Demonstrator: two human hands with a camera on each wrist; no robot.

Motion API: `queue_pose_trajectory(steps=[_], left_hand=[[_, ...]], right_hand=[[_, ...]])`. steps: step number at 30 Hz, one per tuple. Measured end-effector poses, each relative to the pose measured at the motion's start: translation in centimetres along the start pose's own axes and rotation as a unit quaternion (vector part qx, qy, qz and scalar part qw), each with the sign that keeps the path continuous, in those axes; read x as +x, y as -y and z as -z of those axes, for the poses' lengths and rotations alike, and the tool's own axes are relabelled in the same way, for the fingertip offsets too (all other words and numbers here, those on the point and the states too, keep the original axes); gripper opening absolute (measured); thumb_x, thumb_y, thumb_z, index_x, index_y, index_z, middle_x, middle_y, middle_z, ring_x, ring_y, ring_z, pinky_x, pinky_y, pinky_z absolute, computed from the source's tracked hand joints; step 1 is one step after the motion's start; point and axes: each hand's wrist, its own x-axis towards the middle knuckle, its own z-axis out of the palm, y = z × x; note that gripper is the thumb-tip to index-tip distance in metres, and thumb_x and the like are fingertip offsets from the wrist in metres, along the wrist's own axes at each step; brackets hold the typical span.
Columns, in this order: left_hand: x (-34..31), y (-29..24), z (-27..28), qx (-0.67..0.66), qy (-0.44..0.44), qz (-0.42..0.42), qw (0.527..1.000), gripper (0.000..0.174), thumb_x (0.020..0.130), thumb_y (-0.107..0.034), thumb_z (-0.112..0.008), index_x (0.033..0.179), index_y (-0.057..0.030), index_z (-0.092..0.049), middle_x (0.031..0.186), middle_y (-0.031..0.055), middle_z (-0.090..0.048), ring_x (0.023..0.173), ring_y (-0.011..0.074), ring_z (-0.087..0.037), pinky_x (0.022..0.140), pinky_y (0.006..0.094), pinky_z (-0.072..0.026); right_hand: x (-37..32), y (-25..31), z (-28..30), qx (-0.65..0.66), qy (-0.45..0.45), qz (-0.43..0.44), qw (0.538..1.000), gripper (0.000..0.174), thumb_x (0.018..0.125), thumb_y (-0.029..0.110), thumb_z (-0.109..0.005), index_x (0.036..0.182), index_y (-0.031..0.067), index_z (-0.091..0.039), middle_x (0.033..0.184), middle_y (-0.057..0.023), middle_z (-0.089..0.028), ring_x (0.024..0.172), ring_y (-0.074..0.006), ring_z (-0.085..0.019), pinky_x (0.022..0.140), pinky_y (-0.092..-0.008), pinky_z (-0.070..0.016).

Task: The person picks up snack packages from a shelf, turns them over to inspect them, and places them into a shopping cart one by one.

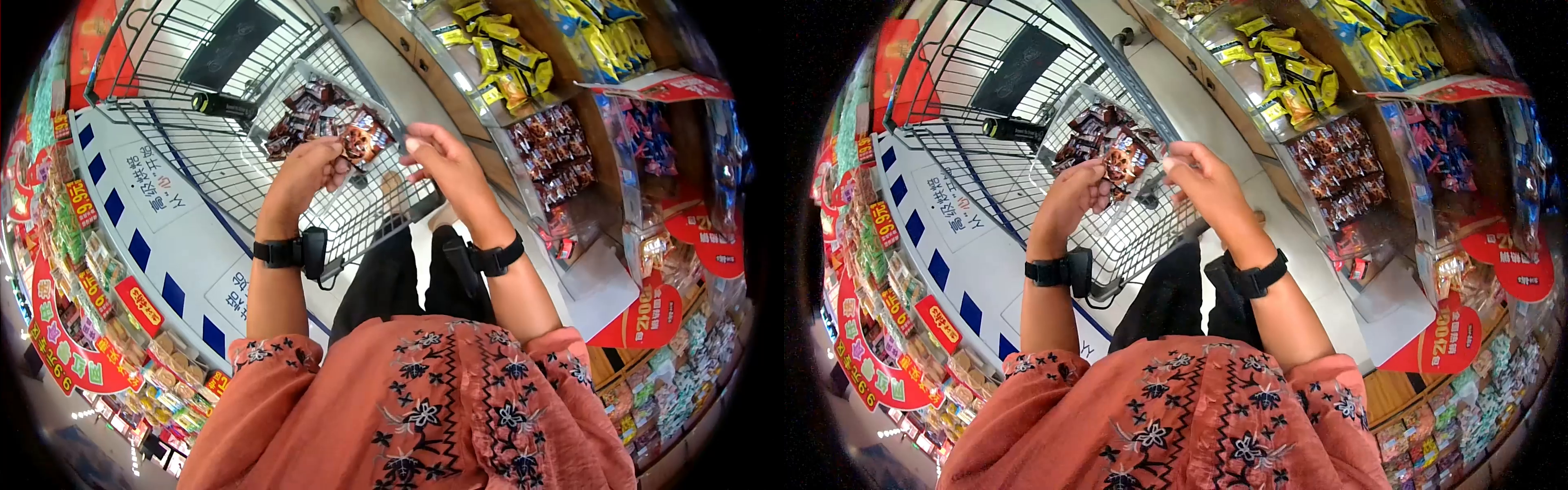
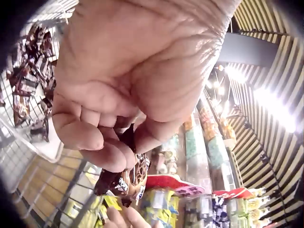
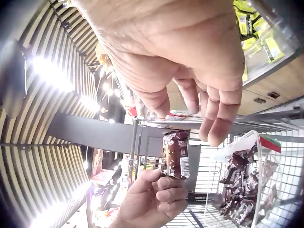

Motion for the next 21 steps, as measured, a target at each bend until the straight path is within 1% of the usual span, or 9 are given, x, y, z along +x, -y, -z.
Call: queue_pose_trajectory(steps=[4,5,8,9,12,13,16,19,21], left_hand=[[0.2,0.4,-3.0,0.022,0.091,-0.007,0.996,0.024,0.095,-0.026,-0.055,0.093,-0.0033,-0.063,0.072,0.0001,-0.056,0.06,0.011,-0.051,0.054,0.0245,-0.0396],[0.2,0.3,-4.0,0.034,0.076,0.006,0.997,0.026,0.095,-0.028,-0.055,0.094,-0.0035,-0.063,0.072,-0.0002,-0.055,0.06,0.0102,-0.051,0.055,0.0241,-0.0398],[0.5,0.8,-5.9,0.065,0.076,-0.023,0.995,0.03,0.096,-0.033,-0.056,0.096,-0.0035,-0.064,0.073,-0.0004,-0.056,0.061,0.0094,-0.051,0.056,0.0235,-0.0403],[0.6,1.1,-6.8,0.072,0.055,-0.019,0.996,0.031,0.098,-0.034,-0.057,0.098,-0.0027,-0.063,0.073,-0.0004,-0.058,0.062,0.0084,-0.053,0.055,0.0225,-0.04],[0.2,1.3,-9.2,0.111,0.029,-0.049,0.992,0.032,0.098,-0.034,-0.058,0.104,-0.0032,-0.063,0.079,-0.0002,-0.061,0.066,0.008,-0.057,0.058,0.0213,-0.0421],[0.1,1.3,-9.9,0.098,0.031,-0.05,0.993,0.029,0.098,-0.032,-0.059,0.105,-0.0036,-0.063,0.082,0.0007,-0.062,0.069,0.0076,-0.059,0.059,0.0208,-0.0438],[0.7,1.7,-11.0,0.103,0.055,-0.053,0.992,0.027,0.098,-0.03,-0.059,0.105,-0.0035,-0.062,0.082,0.001,-0.063,0.069,0.0071,-0.059,0.06,0.0211,-0.0445],[1.3,2.2,-12.0,0.116,0.045,-0.062,0.99,0.025,0.097,-0.027,-0.059,0.104,-0.0032,-0.062,0.081,0.0013,-0.063,0.068,0.0069,-0.059,0.059,0.0212,-0.0447],[1.4,2.3,-12.9,0.118,0.036,-0.057,0.991,0.024,0.098,-0.025,-0.058,0.105,-0.0029,-0.062,0.081,0.0015,-0.064,0.068,0.007,-0.059,0.058,0.0215,-0.0447]], right_hand=[[-0.7,1.0,1.4,0.041,0.02,-0.033,0.998,0.039,0.098,0.026,-0.061,0.123,-0.0023,-0.056,0.107,-0.0083,-0.065,0.092,-0.0147,-0.065,0.073,-0.0285,-0.0524],[-1.1,0.9,1.7,0.057,0.005,-0.025,0.998,0.033,0.098,0.026,-0.06,0.118,-0.0002,-0.058,0.1,-0.0064,-0.065,0.086,-0.013,-0.065,0.07,-0.0271,-0.0527],[-1.8,0.1,3.4,0.099,-0.029,-0.028,0.994,0.029,0.097,0.023,-0.061,0.114,-0.0008,-0.059,0.097,-0.0064,-0.065,0.082,-0.0134,-0.064,0.066,-0.0263,-0.0542],[-2.1,-0.2,4.0,0.119,-0.032,-0.028,0.992,0.028,0.097,0.022,-0.061,0.113,-0.0006,-0.058,0.096,-0.0067,-0.065,0.081,-0.0133,-0.064,0.065,-0.0267,-0.0552],[-3.1,-0.8,5.5,0.139,-0.059,-0.019,0.988,0.027,0.097,0.022,-0.061,0.112,-0.0008,-0.058,0.096,-0.0066,-0.064,0.079,-0.0133,-0.064,0.065,-0.0267,-0.0556],[-3.3,-0.8,5.9,0.141,-0.063,-0.018,0.988,0.027,0.098,0.022,-0.06,0.112,-0.001,-0.058,0.096,-0.0073,-0.065,0.078,-0.0139,-0.065,0.064,-0.0267,-0.0555],[-4.2,-0.9,7.1,0.145,-0.073,-0.018,0.987,0.026,0.099,0.021,-0.056,0.112,-0.0015,-0.058,0.095,-0.0094,-0.066,0.073,-0.0155,-0.067,0.062,-0.0267,-0.0553],[-5.0,-0.5,8.2,0.145,-0.078,-0.029,0.986,0.024,0.101,0.024,-0.054,0.109,0.0017,-0.058,0.094,-0.008,-0.067,0.077,-0.0158,-0.068,0.065,-0.0261,-0.0546],[-5.1,-1.1,9.4,0.127,-0.087,-0.013,0.988,0.025,0.102,0.024,-0.053,0.109,0.0011,-0.058,0.095,-0.0092,-0.067,0.077,-0.0171,-0.068,0.065,-0.0272,-0.0549]])
